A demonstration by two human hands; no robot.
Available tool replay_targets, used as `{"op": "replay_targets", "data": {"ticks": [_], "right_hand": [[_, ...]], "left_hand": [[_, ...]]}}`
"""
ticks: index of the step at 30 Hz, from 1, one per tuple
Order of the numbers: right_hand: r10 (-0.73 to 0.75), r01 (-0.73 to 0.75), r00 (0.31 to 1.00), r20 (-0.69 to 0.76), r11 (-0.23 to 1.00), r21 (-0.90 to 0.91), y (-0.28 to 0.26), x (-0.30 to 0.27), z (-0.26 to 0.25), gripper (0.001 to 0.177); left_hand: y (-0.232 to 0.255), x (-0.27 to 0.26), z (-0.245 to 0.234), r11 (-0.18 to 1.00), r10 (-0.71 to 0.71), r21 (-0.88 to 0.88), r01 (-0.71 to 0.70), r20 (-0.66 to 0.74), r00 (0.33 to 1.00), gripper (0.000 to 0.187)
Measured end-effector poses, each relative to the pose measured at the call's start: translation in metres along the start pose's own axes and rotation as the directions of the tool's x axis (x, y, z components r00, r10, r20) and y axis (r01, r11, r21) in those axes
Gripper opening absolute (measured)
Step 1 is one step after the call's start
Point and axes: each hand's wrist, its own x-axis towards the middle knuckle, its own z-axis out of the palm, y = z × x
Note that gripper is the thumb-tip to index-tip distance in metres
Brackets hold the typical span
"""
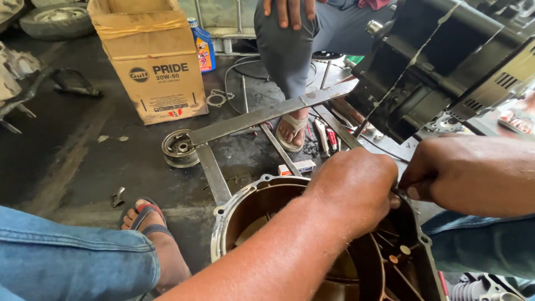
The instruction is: Measure engine components with a feeler gauge and inspect interior parts.
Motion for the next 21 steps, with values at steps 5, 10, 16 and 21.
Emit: {"op": "replay_targets", "data": {"ticks": [5, 10, 16, 21], "right_hand": [[0.14, -0.132, 0.989, 0.04, 0.981, -0.145, -0.027, -0.024, -0.018, 0.027], [0.201, -0.188, 0.979, 0.03, 0.952, -0.24, -0.035, -0.036, -0.018, 0.028], [0.054, -0.063, 0.992, -0.114, 0.995, -0.073, -0.022, -0.028, -0.005, 0.027], [0.084, -0.072, 0.987, -0.136, 0.993, 0.089, -0.01, -0.022, 0.011, 0.023]], "left_hand": [[-0.002, 0.002, 0.003, 0.998, 0.049, -0.039, -0.05, -0.009, 0.999, 0.023], [-0.003, 0.002, 0.01, 0.996, 0.075, -0.04, -0.077, -0.032, 0.997, 0.021], [-0.006, 0.006, 0.016, 0.988, 0.142, -0.054, -0.147, -0.086, 0.986, 0.015], [-0.008, 0.01, 0.019, 0.97, 0.242, 0.009, -0.242, -0.079, 0.967, 0.009]]}}
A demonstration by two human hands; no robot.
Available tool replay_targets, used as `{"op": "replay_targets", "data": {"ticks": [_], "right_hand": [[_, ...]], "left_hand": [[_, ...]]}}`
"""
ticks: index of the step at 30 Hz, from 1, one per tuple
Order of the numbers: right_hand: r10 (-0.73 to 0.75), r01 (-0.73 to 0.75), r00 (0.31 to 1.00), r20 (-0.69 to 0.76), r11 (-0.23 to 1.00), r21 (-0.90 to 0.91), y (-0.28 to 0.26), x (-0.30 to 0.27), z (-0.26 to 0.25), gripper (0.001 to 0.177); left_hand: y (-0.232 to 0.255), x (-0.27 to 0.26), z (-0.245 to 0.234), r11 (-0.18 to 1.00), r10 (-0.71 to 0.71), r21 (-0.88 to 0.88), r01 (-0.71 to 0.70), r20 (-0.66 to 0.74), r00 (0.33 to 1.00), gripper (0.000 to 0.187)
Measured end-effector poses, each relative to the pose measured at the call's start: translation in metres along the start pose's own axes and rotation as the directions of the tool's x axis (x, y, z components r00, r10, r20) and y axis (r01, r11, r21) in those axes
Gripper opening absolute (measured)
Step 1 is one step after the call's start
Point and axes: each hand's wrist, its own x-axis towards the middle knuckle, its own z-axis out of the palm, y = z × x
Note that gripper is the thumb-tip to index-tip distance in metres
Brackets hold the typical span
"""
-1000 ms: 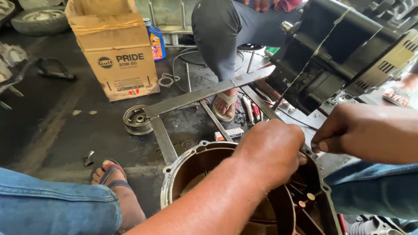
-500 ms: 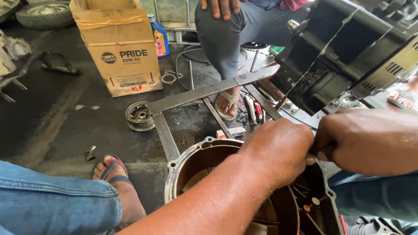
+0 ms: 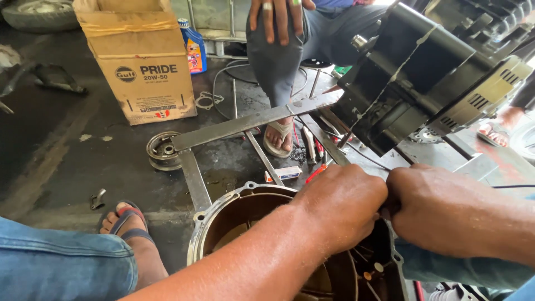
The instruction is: Measure engine components with a feeler gauge and inspect interior parts.
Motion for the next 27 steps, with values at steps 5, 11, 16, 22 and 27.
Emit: {"op": "replay_targets", "data": {"ticks": [5, 11, 16, 22, 27], "right_hand": [[-0.051, 0.057, 0.995, -0.083, 0.996, 0.075, 0.008, 0.011, 0.01, 0.025], [-0.231, 0.131, 0.942, 0.243, 0.92, 0.368, 0.051, 0.072, 0.012, 0.032], [0.103, -0.237, 0.958, 0.267, 0.809, 0.538, 0.077, 0.083, 0.002, 0.019], [0.133, -0.253, 0.937, 0.324, 0.895, 0.366, 0.029, 0.051, -0.016, 0.02], [0.046, -0.073, 0.959, 0.281, 0.994, 0.086, 0.01, 0.037, -0.02, 0.025]], "left_hand": [[0.0, 0.0, -0.008, 0.998, -0.032, 0.048, 0.03, 0.048, 0.998, 0.009], [-0.006, -0.008, -0.007, 0.99, -0.139, 0.03, 0.138, 0.026, 0.99, 0.014], [-0.012, -0.007, -0.01, 0.978, -0.205, -0.033, 0.205, -0.003, 0.979, 0.025], [-0.009, -0.004, -0.02, 0.928, -0.328, -0.157, 0.339, 0.091, 0.94, 0.026], [-0.01, -0.001, -0.019, 0.923, -0.323, -0.179, 0.341, 0.125, 0.938, 0.021]]}}
